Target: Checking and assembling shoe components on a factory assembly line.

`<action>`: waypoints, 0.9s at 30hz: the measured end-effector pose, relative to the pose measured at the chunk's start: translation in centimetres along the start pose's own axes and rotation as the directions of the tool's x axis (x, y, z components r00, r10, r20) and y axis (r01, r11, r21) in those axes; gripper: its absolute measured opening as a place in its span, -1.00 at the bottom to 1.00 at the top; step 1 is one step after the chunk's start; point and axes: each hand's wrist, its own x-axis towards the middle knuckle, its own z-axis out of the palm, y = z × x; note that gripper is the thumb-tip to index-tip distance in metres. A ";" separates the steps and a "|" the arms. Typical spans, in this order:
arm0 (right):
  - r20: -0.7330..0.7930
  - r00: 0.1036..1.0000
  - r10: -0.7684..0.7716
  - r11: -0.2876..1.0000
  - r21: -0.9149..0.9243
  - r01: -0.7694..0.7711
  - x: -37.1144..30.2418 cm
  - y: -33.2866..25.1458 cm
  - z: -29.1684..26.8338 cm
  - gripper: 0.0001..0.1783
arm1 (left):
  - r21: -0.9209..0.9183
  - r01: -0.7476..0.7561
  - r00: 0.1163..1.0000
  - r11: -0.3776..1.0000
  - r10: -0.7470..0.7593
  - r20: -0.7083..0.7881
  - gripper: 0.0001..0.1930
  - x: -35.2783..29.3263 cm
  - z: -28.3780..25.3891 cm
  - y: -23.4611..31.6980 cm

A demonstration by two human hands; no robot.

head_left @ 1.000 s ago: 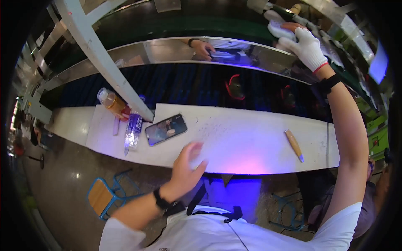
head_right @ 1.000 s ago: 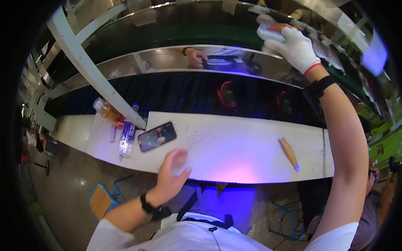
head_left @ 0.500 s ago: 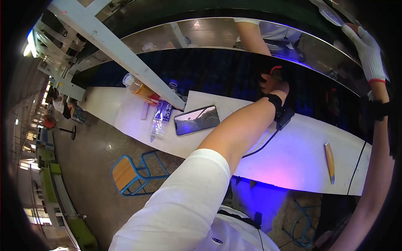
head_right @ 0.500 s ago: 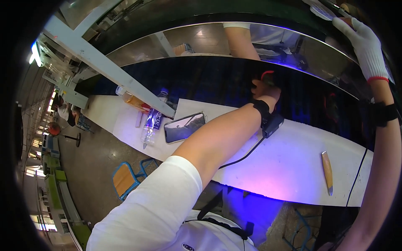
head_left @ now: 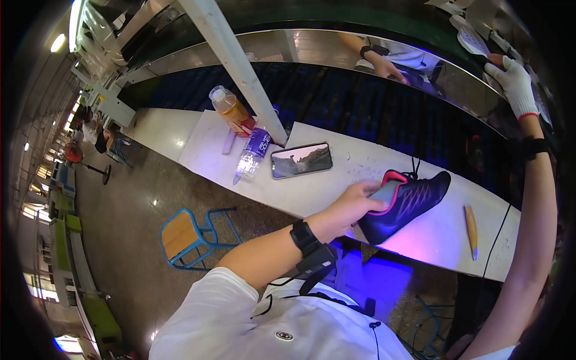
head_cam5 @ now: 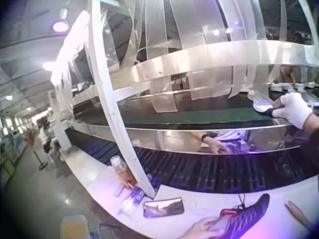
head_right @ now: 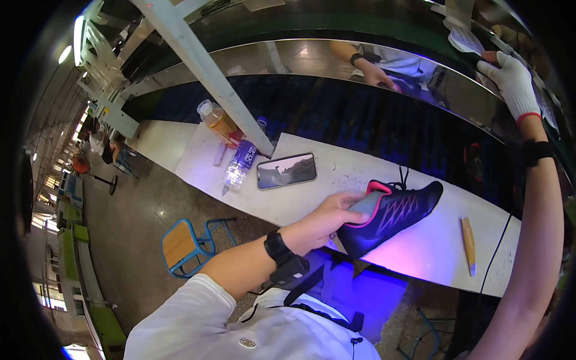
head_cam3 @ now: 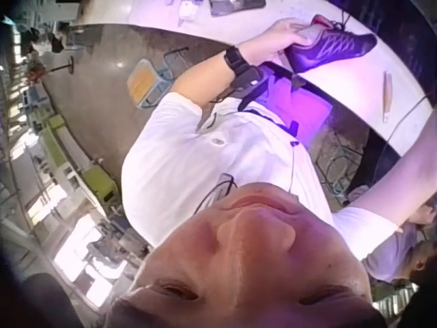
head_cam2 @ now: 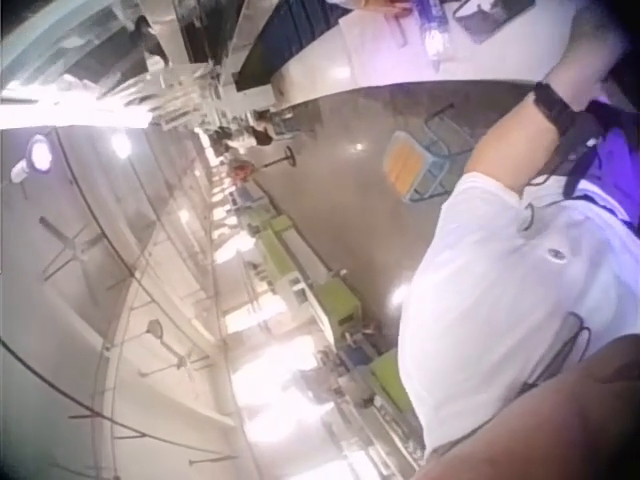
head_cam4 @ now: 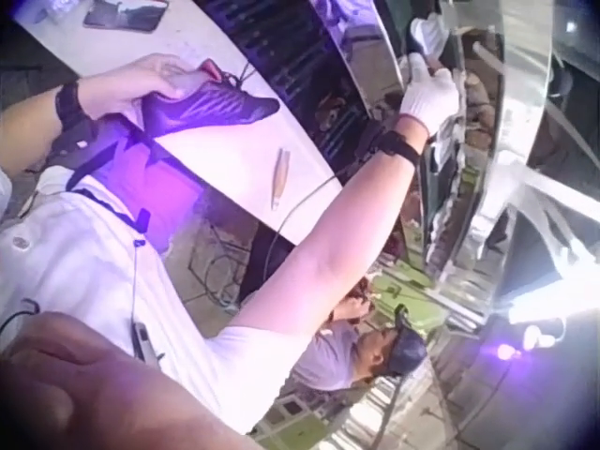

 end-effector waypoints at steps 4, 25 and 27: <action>-0.120 0.992 -0.044 0.991 -0.134 0.028 -2.1 -1.8 0.4 -0.65 | 0.863 -0.406 0.837 0.300 0.502 0.219 -0.32 -3.5 0.6 -0.7; -0.479 0.844 0.242 0.942 0.323 -0.087 -46.7 -2.6 0.0 -0.68 | 0.868 -0.485 0.853 0.108 0.276 0.442 -0.47 7.8 9.1 1.5; -0.438 0.862 0.255 0.859 0.513 0.006 -47.9 -1.6 1.8 -0.55 | 0.882 -0.453 0.868 0.130 0.293 0.402 -0.50 6.7 9.3 2.7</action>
